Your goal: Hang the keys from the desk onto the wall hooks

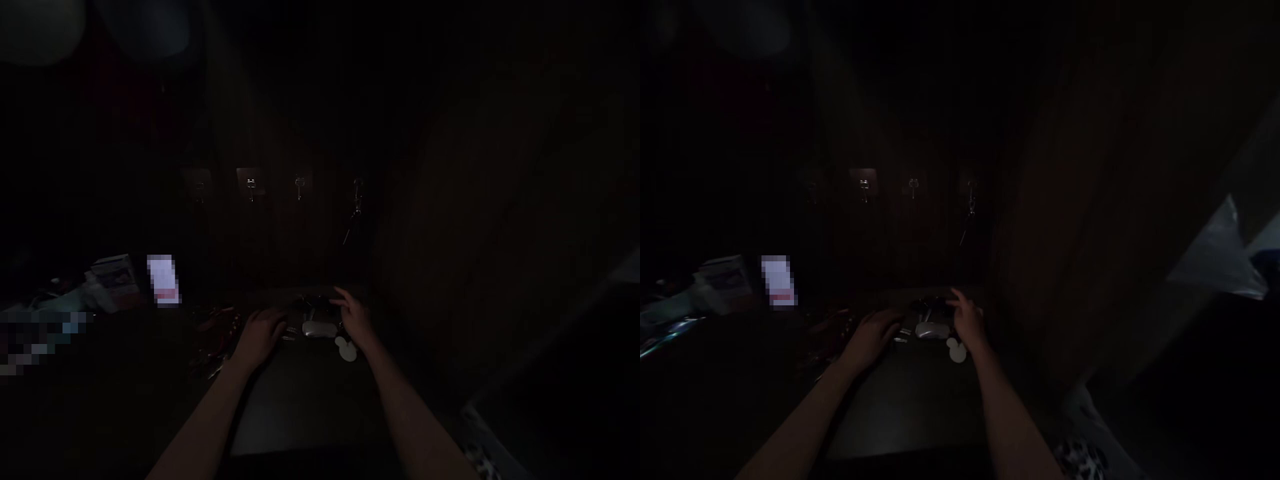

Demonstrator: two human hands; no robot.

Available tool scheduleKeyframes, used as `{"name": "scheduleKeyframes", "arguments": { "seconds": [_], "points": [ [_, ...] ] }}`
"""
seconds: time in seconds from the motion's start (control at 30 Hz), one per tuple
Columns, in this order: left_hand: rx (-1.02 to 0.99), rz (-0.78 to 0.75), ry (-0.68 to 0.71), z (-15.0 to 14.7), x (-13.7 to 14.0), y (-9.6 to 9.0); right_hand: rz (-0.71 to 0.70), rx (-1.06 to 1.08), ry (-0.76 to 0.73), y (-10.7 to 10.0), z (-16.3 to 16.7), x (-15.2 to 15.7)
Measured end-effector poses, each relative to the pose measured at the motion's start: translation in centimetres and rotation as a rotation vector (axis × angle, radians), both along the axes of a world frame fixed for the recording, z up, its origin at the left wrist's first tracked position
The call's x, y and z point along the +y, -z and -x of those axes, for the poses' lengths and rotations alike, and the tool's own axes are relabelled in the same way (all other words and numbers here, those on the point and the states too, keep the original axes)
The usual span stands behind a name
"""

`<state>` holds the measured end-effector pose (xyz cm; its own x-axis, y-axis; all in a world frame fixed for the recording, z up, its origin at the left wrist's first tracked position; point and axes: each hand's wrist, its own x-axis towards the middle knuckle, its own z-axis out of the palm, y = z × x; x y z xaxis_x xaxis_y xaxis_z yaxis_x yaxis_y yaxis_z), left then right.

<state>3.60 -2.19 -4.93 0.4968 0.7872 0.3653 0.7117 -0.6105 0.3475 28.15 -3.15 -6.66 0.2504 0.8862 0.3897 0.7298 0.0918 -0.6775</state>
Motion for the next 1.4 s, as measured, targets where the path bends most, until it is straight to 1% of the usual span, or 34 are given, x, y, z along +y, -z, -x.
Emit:
{"name": "scheduleKeyframes", "arguments": {
  "seconds": [0.13,0.2,0.27,0.33,0.4,0.47,0.53,0.6,0.63,0.7,0.83,0.93,1.1,1.23,1.33,1.4],
  "points": [
    [-0.005,-0.019,-0.072,1.4,0.2,0.4,0.07,0.079,0.015,0.7,-1.4,0.3],
    [-0.01,-0.025,-0.106,2.0,0.4,0.3,0.047,0.12,0.06,0.8,-2.0,0.3],
    [-0.016,-0.037,-0.126,2.3,0.6,0.3,-0.004,0.173,0.111,0.5,-2.3,0.2],
    [-0.02,-0.051,-0.131,2.5,0.8,0.5,-0.048,0.236,0.116,0.0,-2.2,0.0],
    [-0.036,-0.061,-0.133,2.7,1.0,0.7,-0.059,0.284,0.024,-0.6,-1.5,-0.3],
    [-0.058,-0.068,-0.141,2.8,1.2,1.0,-0.053,0.265,-0.118,-1.0,-0.6,-0.6],
    [-0.066,-0.071,-0.152,3.0,1.3,1.2,-0.035,0.165,-0.223,-1.1,0.3,-0.8],
    [-0.057,-0.073,-0.16,3.0,1.4,1.3,-0.004,0.049,-0.249,-1.0,0.9,-0.9],
    [-0.053,-0.076,-0.165,3.1,1.4,1.3,0.012,0.004,-0.229,-0.9,0.9,-1.0],
    [-0.048,-0.084,-0.178,3.1,1.4,1.3,0.039,-0.047,-0.143,-0.8,0.7,-0.9],
    [-0.036,-0.088,-0.206,3.1,1.5,1.4,0.09,-0.065,0.061,-0.7,-0.3,-0.8],
    [-0.024,-0.082,-0.228,3.0,1.5,1.4,0.093,-0.075,0.166,-0.7,-1.1,-0.7],
    [-0.011,-0.076,-0.268,3.0,1.3,0.9,0.04,-0.114,0.295,-0.4,-2.0,-0.8],
    [-0.004,-0.075,-0.282,2.9,1.0,0.4,-0.028,-0.125,0.36,-0.2,-2.5,-0.9],
    [-0.02,-0.032,-0.291,2.8,0.8,0.2,-0.021,-0.126,0.411,-0.3,-2.5,-1.1],
    [-0.066,0.024,-0.278,2.7,0.8,0.2,-0.02,-0.133,0.424,-0.5,-2.3,-1.2]
  ]
}}
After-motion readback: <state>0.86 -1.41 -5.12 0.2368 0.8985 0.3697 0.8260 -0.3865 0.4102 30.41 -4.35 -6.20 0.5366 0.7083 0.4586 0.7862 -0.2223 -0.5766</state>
